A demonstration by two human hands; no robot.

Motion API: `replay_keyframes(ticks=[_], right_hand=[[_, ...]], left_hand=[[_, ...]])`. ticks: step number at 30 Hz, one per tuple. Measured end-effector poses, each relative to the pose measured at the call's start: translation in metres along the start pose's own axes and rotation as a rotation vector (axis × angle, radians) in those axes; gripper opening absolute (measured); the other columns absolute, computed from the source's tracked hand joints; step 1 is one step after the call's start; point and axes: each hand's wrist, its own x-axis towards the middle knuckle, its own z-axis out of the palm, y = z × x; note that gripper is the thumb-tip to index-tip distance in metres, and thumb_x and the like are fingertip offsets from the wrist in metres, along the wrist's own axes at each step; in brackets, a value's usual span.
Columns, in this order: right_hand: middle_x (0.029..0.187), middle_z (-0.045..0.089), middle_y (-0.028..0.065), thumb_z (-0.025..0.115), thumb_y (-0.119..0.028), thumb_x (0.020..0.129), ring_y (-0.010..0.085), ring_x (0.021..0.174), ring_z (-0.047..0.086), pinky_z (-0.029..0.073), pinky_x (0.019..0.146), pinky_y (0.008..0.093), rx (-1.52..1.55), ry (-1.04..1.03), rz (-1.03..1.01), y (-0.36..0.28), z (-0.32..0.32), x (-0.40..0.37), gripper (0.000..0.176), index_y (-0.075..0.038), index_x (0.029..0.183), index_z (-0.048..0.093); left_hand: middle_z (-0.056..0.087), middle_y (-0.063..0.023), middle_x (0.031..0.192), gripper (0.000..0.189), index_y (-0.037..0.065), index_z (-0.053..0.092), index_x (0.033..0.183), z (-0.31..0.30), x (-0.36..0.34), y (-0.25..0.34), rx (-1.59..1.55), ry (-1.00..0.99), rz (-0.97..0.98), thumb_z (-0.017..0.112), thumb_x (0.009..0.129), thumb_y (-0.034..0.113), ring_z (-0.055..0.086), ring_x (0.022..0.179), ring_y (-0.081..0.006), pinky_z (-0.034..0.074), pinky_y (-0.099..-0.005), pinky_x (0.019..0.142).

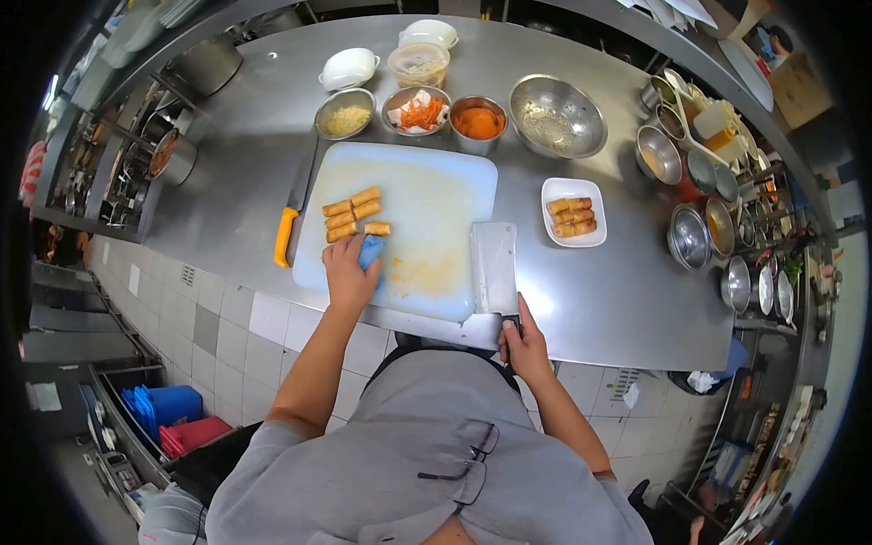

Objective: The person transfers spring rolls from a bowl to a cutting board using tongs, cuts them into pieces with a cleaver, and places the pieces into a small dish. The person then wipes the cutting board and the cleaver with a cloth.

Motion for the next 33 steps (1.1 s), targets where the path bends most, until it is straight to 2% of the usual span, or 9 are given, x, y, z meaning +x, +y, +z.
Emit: replay_keyframes(ticks=[5,7,11,13,18,21,22,28,33], right_hand=[[0.080,0.059,0.0028,0.055,-0.013,0.112,0.0104,0.055,0.054,0.049,0.052,0.0279,-0.040,-0.043,0.034,0.000,0.022,-0.003,0.072,-0.021,0.175,0.020],[0.079,0.058,0.0023,0.053,-0.012,0.113,0.0101,0.055,0.053,0.048,0.051,0.0280,-0.070,-0.036,0.042,-0.007,0.034,-0.005,0.072,-0.021,0.176,0.019],[0.078,0.057,0.0015,0.054,-0.012,0.113,0.0092,0.056,0.053,0.048,0.051,0.0280,-0.023,0.011,0.096,0.002,0.059,-0.013,0.073,-0.023,0.176,0.019],[0.078,0.058,0.0013,0.055,-0.014,0.113,0.0090,0.056,0.052,0.048,0.052,0.0279,-0.020,0.010,0.102,0.007,0.075,-0.016,0.072,-0.024,0.175,0.021],[0.077,0.062,0.0024,0.061,-0.022,0.112,0.0107,0.062,0.058,0.052,0.059,0.0298,-0.247,-0.076,-0.011,0.021,0.138,-0.020,0.070,-0.029,0.173,0.028],[0.076,0.061,0.0018,0.061,-0.023,0.112,0.0098,0.063,0.057,0.052,0.060,0.0295,-0.098,-0.158,0.133,0.002,0.159,-0.021,0.070,-0.029,0.173,0.028],[0.079,0.058,-0.0001,0.058,-0.021,0.114,0.0080,0.058,0.051,0.046,0.055,0.0263,0.015,-0.175,0.130,0.013,0.160,-0.020,0.067,-0.029,0.173,0.029],[0.083,0.059,0.0000,0.060,-0.031,0.113,0.0085,0.062,0.053,0.049,0.056,0.0264,0.179,-0.237,0.155,0.037,0.127,-0.042,0.066,-0.034,0.172,0.031],[0.086,0.060,0.0010,0.060,-0.032,0.113,0.0087,0.062,0.053,0.053,0.059,0.0277,0.036,-0.104,0.030,0.035,0.046,-0.110,0.066,-0.036,0.172,0.031]], left_hand=[[0.069,-0.0190,0.125,0.051,0.005,0.072,0.131,-0.002,0.003,-0.011,-0.192,-0.187,0.043,0.080,0.083,0.022,0.055,0.121,-0.0420,0.045,-0.0493,0.111],[0.070,-0.0193,0.120,0.045,0.004,0.074,0.127,0.014,-0.004,-0.033,-0.646,-0.168,-0.373,0.078,0.085,0.020,0.056,0.119,-0.0420,0.045,-0.0488,0.111],[0.066,-0.0218,0.127,0.049,0.003,0.071,0.132,-0.031,-0.001,-0.013,-0.412,-0.179,-0.222,0.078,0.086,0.020,0.053,0.123,-0.0434,0.044,-0.0503,0.112],[0.060,-0.0240,0.137,0.049,0.001,0.068,0.136,-0.022,-0.016,-0.010,-0.124,-0.157,0.062,0.077,0.093,0.022,0.052,0.124,-0.0434,0.043,-0.0528,0.112],[0.054,-0.0259,0.144,0.057,0.000,0.063,0.143,-0.004,-0.020,-0.005,-0.230,-0.240,0.054,0.077,0.091,0.020,0.045,0.130,-0.0473,0.041,-0.0543,0.113],[0.054,-0.0261,0.144,0.057,0.000,0.060,0.145,-0.005,-0.023,-0.004,-0.305,-0.256,0.010,0.075,0.093,0.019,0.046,0.131,-0.0461,0.040,-0.0533,0.115],[0.055,-0.0265,0.144,0.056,-0.001,0.059,0.146,-0.007,-0.024,-0.003,-0.339,-0.265,-0.036,0.073,0.096,0.020,0.046,0.132,-0.0457,0.039,-0.0525,0.116],[0.059,-0.0256,0.145,0.052,-0.007,0.056,0.145,0.004,-0.051,-0.001,-0.779,-0.230,-0.256,0.064,0.108,0.028,0.054,0.136,-0.0367,0.039,-0.0457,0.119],[0.060,-0.0197,0.145,0.053,-0.007,0.055,0.147,0.004,-0.082,0.092,-0.994,-0.382,-0.222,0.064,0.110,0.030,0.058,0.131,-0.0282,0.045,-0.0402,0.114]])
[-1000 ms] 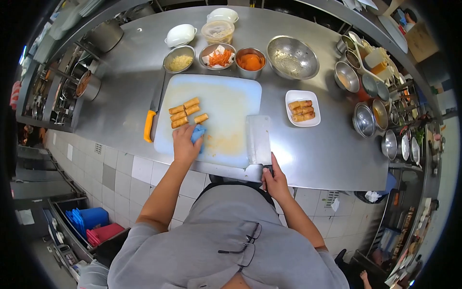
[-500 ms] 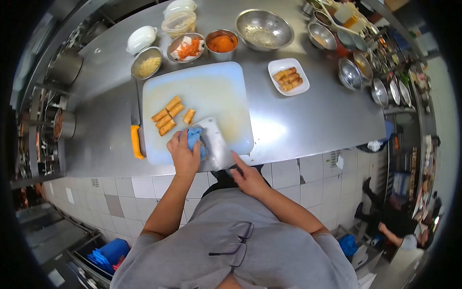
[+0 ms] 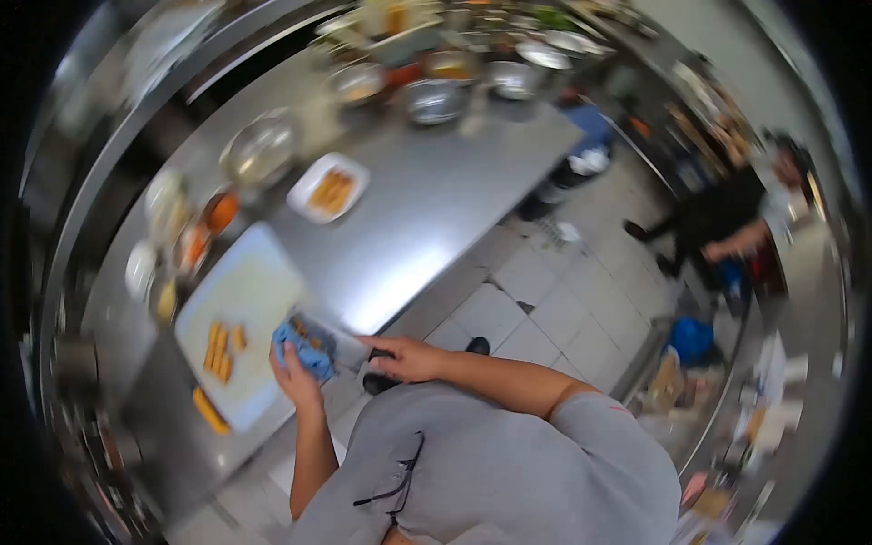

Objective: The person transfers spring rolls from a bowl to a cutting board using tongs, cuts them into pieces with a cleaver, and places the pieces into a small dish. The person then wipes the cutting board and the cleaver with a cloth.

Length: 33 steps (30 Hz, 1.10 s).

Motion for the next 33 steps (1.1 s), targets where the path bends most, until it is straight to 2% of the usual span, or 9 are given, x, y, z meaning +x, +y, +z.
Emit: replay_keyframes(ticks=[6,9,11,16,26,30,31,32,33], right_hand=[[0.081,0.056,0.0002,0.057,-0.027,0.113,0.0083,0.061,0.052,0.050,0.057,0.0272,0.098,0.235,-0.115,0.055,-0.124,-0.140,0.064,-0.029,0.172,0.032],[0.083,0.056,-0.0003,0.057,-0.025,0.114,0.0075,0.061,0.051,0.049,0.057,0.0268,0.251,0.370,-0.108,0.100,-0.173,-0.213,0.064,-0.028,0.172,0.032],[0.084,0.056,-0.0007,0.056,-0.024,0.114,0.0074,0.061,0.051,0.049,0.057,0.0271,0.374,0.483,-0.048,0.121,-0.202,-0.257,0.063,-0.028,0.172,0.033],[0.084,0.056,-0.0006,0.056,-0.022,0.114,0.0081,0.061,0.051,0.050,0.057,0.0274,0.406,0.689,-0.012,0.133,-0.255,-0.345,0.064,-0.030,0.172,0.033],[0.081,0.056,0.0002,0.055,-0.018,0.112,0.0093,0.060,0.055,0.050,0.056,0.0287,0.552,1.047,-0.089,0.149,-0.396,-0.386,0.065,-0.028,0.172,0.032],[0.080,0.060,0.0033,0.058,-0.019,0.111,0.0116,0.058,0.057,0.051,0.056,0.0306,0.520,1.252,-0.049,0.120,-0.516,-0.389,0.064,-0.023,0.171,0.037],[0.080,0.060,0.0033,0.058,-0.019,0.111,0.0116,0.058,0.057,0.051,0.056,0.0306,0.524,1.252,-0.027,0.120,-0.544,-0.384,0.064,-0.023,0.171,0.037],[0.081,0.062,0.0049,0.060,-0.019,0.110,0.0125,0.057,0.057,0.052,0.056,0.0315,0.085,1.463,0.044,0.128,-0.574,-0.376,0.064,-0.021,0.170,0.037],[0.082,0.064,0.0065,0.061,-0.019,0.109,0.0134,0.056,0.058,0.052,0.055,0.0324,-0.381,1.620,0.107,0.123,-0.603,-0.371,0.065,-0.019,0.170,0.038]], left_hand=[[0.067,-0.0166,0.133,0.050,-0.007,0.056,0.146,0.185,-0.051,0.052,-0.028,-0.339,0.043,0.065,0.109,0.025,0.064,0.120,-0.0219,0.051,-0.0364,0.106],[0.071,-0.0093,0.122,0.042,-0.004,0.062,0.139,0.282,-0.091,0.059,-0.232,-0.570,-0.161,0.068,0.107,0.022,0.067,0.107,-0.0154,0.054,-0.0308,0.095],[0.071,-0.0087,0.122,0.041,-0.004,0.064,0.137,0.346,-0.115,0.041,-0.223,-0.673,-0.167,0.069,0.106,0.022,0.067,0.106,-0.0148,0.055,-0.0307,0.094],[0.071,-0.0093,0.124,0.045,-0.005,0.065,0.139,0.477,-0.178,0.083,-0.172,-0.901,-0.177,0.072,0.104,0.023,0.067,0.107,-0.0149,0.054,-0.0306,0.095],[0.069,-0.0147,0.135,0.056,-0.007,0.062,0.143,0.728,-0.201,0.142,-0.197,-1.209,-0.185,0.077,0.101,0.028,0.066,0.119,-0.0198,0.052,-0.0332,0.103],[0.070,-0.0110,0.129,0.045,-0.002,0.066,0.135,0.870,-0.167,0.183,-0.175,-1.351,0.062,0.080,0.097,0.017,0.066,0.115,-0.0196,0.052,-0.0342,0.102],[0.068,-0.0152,0.129,0.049,0.000,0.068,0.131,0.897,-0.158,0.197,-0.034,-1.078,0.740,0.086,0.086,0.009,0.065,0.119,-0.0294,0.051,-0.0400,0.105],[0.065,-0.0194,0.128,0.055,0.001,0.068,0.127,0.924,-0.147,0.204,-0.017,-0.929,0.959,0.086,0.075,0.004,0.063,0.122,-0.0378,0.050,-0.0447,0.108],[0.066,-0.0196,0.128,0.056,0.002,0.069,0.127,0.948,-0.136,0.213,0.022,-0.928,0.984,0.085,0.073,0.002,0.063,0.121,-0.0387,0.050,-0.0449,0.108]])
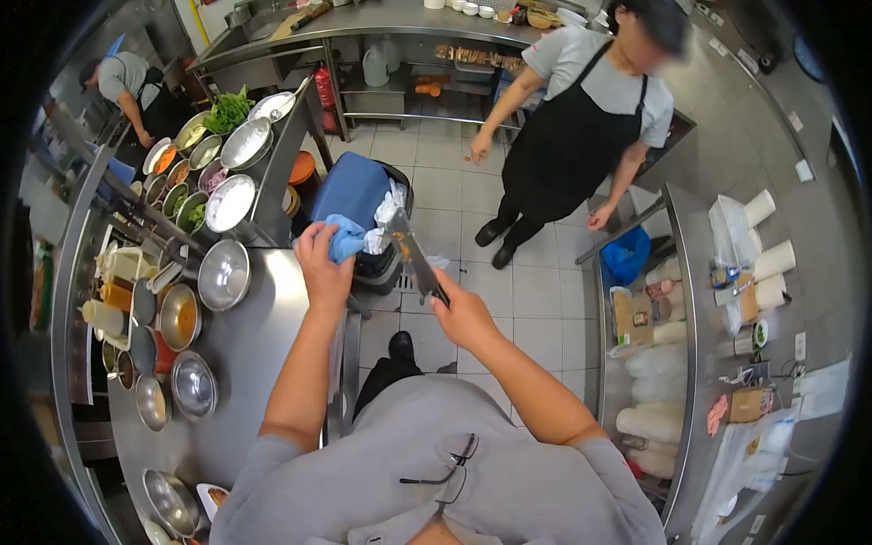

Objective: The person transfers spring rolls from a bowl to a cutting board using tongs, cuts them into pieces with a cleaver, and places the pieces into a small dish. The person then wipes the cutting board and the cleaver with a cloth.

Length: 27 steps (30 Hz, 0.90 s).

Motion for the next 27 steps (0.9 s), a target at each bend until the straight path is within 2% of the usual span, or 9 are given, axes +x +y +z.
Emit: replay_keyframes(ticks=[1,3,12,15,16,18,20,23,27], right_hand=[[0.082,0.064,0.0065,0.061,-0.019,0.109,0.0134,0.056,0.058,0.052,0.055,0.0324,-0.007,-0.006,0.000,-0.001,0.001,0.029,0.065,-0.019,0.170,0.038],[0.083,0.067,0.0081,0.063,-0.020,0.107,0.0144,0.056,0.059,0.053,0.055,0.0339,0.386,-0.211,0.571,-0.020,-0.007,0.081,0.067,-0.017,0.169,0.038],[0.082,0.063,0.0058,0.060,-0.017,0.109,0.0126,0.054,0.056,0.048,0.051,0.0311,0.589,-0.270,0.705,-0.021,0.005,0.178,0.064,-0.014,0.169,0.039],[0.081,0.060,0.0046,0.059,-0.016,0.110,0.0117,0.053,0.054,0.047,0.051,0.0298,0.675,-0.237,0.691,-0.010,0.006,0.184,0.063,-0.011,0.169,0.037],[0.081,0.062,0.0057,0.060,-0.015,0.109,0.0142,0.054,0.057,0.049,0.053,0.0323,0.609,-0.244,0.718,-0.009,0.007,0.184,0.063,-0.011,0.168,0.039],[0.081,0.063,0.0068,0.060,-0.015,0.108,0.0167,0.056,0.060,0.051,0.054,0.0348,0.534,-0.233,0.745,-0.005,0.008,0.188,0.063,-0.011,0.167,0.040],[0.085,0.068,0.0083,0.065,-0.014,0.102,0.0240,0.067,0.069,0.055,0.064,0.0417,-0.261,-0.056,0.254,-0.005,0.019,0.178,0.059,-0.010,0.159,0.051],[0.089,0.069,0.0075,0.071,-0.016,0.094,0.0273,0.078,0.072,0.054,0.070,0.0451,-0.794,-0.031,0.119,0.011,0.031,0.180,0.055,-0.011,0.147,0.060],[0.087,0.065,0.0014,0.070,-0.014,0.087,0.0215,0.083,0.068,0.049,0.074,0.0414,-0.987,0.055,-0.057,0.012,0.015,0.189,0.017,-0.014,0.103,0.070]], left_hand=[[0.066,-0.0197,0.128,0.058,0.002,0.070,0.127,0.003,0.024,-0.012,0.040,-0.016,0.015,0.084,0.071,0.001,0.064,0.120,-0.0395,0.051,-0.0452,0.108],[0.066,-0.0198,0.128,0.056,0.002,0.071,0.127,0.016,0.053,-0.032,-0.091,-0.098,-0.035,0.084,0.072,0.001,0.065,0.120,-0.0393,0.051,-0.0454,0.107],[0.062,-0.0200,0.143,0.052,0.007,0.074,0.132,0.132,0.090,-0.068,-0.310,-0.463,0.135,0.087,0.082,0.015,0.053,0.139,-0.0404,0.043,-0.0471,0.118],[0.070,-0.0219,0.133,0.042,0.001,0.075,0.130,0.191,0.124,-0.149,-0.245,-0.398,-0.281,0.081,0.091,0.015,0.066,0.123,-0.0405,0.051,-0.0436,0.109],[0.074,-0.0223,0.128,0.039,-0.001,0.075,0.127,0.213,0.131,-0.188,-0.296,-0.463,-0.541,0.080,0.092,0.015,0.072,0.113,-0.0394,0.055,-0.0420,0.101],[0.074,-0.0211,0.126,0.041,-0.001,0.074,0.124,0.204,0.150,-0.187,-0.196,-0.252,-0.488,0.084,0.089,0.017,0.073,0.111,-0.0367,0.056,-0.0419,0.097],[0.074,-0.0206,0.125,0.040,0.000,0.074,0.123,0.171,0.158,-0.151,-0.228,-0.164,-0.458,0.085,0.088,0.017,0.072,0.111,-0.0360,0.056,-0.0424,0.097],[0.070,-0.0195,0.126,0.048,0.002,0.071,0.124,0.145,0.153,-0.083,-0.472,-0.389,-0.089,0.087,0.081,0.019,0.066,0.117,-0.0403,0.053,-0.0458,0.102],[0.069,-0.0182,0.129,0.044,0.004,0.072,0.121,0.169,0.109,-0.063,-0.554,-0.683,0.277,0.084,0.080,0.014,0.061,0.124,-0.0410,0.050,-0.0508,0.108]])
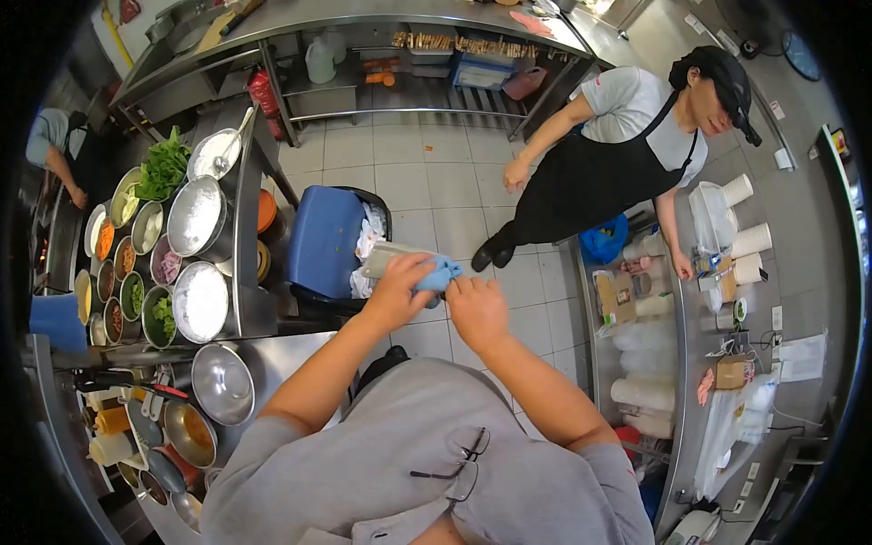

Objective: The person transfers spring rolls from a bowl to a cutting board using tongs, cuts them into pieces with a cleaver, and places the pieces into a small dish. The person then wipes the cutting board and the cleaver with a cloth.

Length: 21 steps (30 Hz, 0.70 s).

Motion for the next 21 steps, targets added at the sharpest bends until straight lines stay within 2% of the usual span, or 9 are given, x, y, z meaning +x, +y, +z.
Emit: replay_keyframes(ticks=[1,3,5,6,7,8,11,14,21], right_hand=[[0.087,0.065,0.0014,0.070,-0.014,0.087,0.0215,0.083,0.068,0.049,0.074,0.0414,-0.001,0.004,0.001,0.002,-0.004,-0.003,0.017,-0.014,0.103,0.070],[0.088,0.066,0.0012,0.070,-0.012,0.085,0.0218,0.086,0.068,0.047,0.079,0.0418,0.013,0.031,-0.009,0.008,-0.013,-0.012,0.008,-0.016,0.089,0.065],[0.088,0.066,0.0014,0.072,-0.013,0.085,0.0221,0.088,0.068,0.047,0.080,0.0417,0.049,0.025,0.015,0.015,-0.018,-0.034,0.009,-0.016,0.092,0.067],[0.089,0.067,0.0016,0.074,-0.015,0.084,0.0224,0.090,0.068,0.047,0.082,0.0417,0.087,0.019,0.031,0.017,-0.021,-0.043,0.012,-0.016,0.095,0.069],[0.089,0.067,0.0016,0.074,-0.015,0.084,0.0224,0.090,0.068,0.047,0.082,0.0417,0.078,0.037,0.017,0.017,-0.025,-0.051,0.012,-0.016,0.095,0.069],[0.092,0.069,0.0022,0.075,-0.016,0.084,0.0239,0.091,0.069,0.048,0.083,0.0427,0.154,-0.012,0.140,0.015,-0.030,-0.061,0.015,-0.016,0.099,0.072],[0.096,0.073,0.0059,0.077,-0.020,0.084,0.0308,0.090,0.072,0.054,0.081,0.0463,0.396,-0.052,0.399,0.017,-0.011,-0.110,0.025,-0.016,0.109,0.080],[0.098,0.075,0.0094,0.075,-0.019,0.085,0.0364,0.087,0.073,0.057,0.079,0.0488,0.541,-0.116,0.533,0.018,-0.002,-0.144,0.022,-0.015,0.106,0.081],[0.103,0.078,0.0139,0.073,-0.020,0.087,0.0391,0.094,0.074,0.059,0.080,0.0493,0.717,-0.173,0.393,0.019,-0.005,-0.207,0.021,-0.013,0.105,0.082]], left_hand=[[0.069,-0.0182,0.129,0.044,0.004,0.072,0.121,0.006,-0.005,-0.018,0.002,0.001,0.003,0.084,0.080,0.014,0.061,0.124,-0.0410,0.050,-0.0508,0.108],[0.072,-0.0181,0.123,0.039,0.006,0.075,0.118,0.004,-0.008,-0.073,0.208,0.050,-0.121,0.082,0.081,0.018,0.064,0.118,-0.0424,0.051,-0.0528,0.105],[0.076,-0.0202,0.106,0.032,0.005,0.079,0.107,-0.026,-0.011,-0.100,0.478,-0.061,-0.488,0.078,0.087,0.029,0.069,0.107,-0.0413,0.052,-0.0520,0.097],[0.075,-0.0218,0.109,0.032,0.005,0.078,0.110,-0.041,-0.021,-0.122,0.591,-0.186,-0.610,0.080,0.086,0.026,0.069,0.106,-0.0408,0.053,-0.0517,0.096],[0.074,-0.0223,0.113,0.035,0.004,0.077,0.115,-0.049,-0.039,-0.126,0.521,0.003,-0.609,0.082,0.084,0.021,0.069,0.108,-0.0428,0.053,-0.0515,0.097],[0.073,-0.0227,0.114,0.037,0.003,0.076,0.117,-0.059,-0.051,-0.120,0.463,0.084,-0.569,0.083,0.084,0.018,0.068,0.109,-0.0437,0.054,-0.0510,0.098],[0.072,-0.0230,0.114,0.042,0.002,0.074,0.121,-0.083,-0.076,-0.061,0.324,0.292,-0.476,0.083,0.081,0.014,0.068,0.112,-0.0452,0.055,-0.0485,0.100],[0.072,-0.0212,0.114,0.043,0.002,0.073,0.119,-0.098,-0.105,0.008,0.299,0.360,-0.511,0.083,0.079,0.013,0.069,0.111,-0.0425,0.055,-0.0465,0.098],[0.073,-0.0197,0.113,0.036,0.000,0.075,0.110,-0.085,-0.209,0.149,0.322,0.369,-0.612,0.080,0.074,0.004,0.070,0.107,-0.0387,0.056,-0.0446,0.096]])
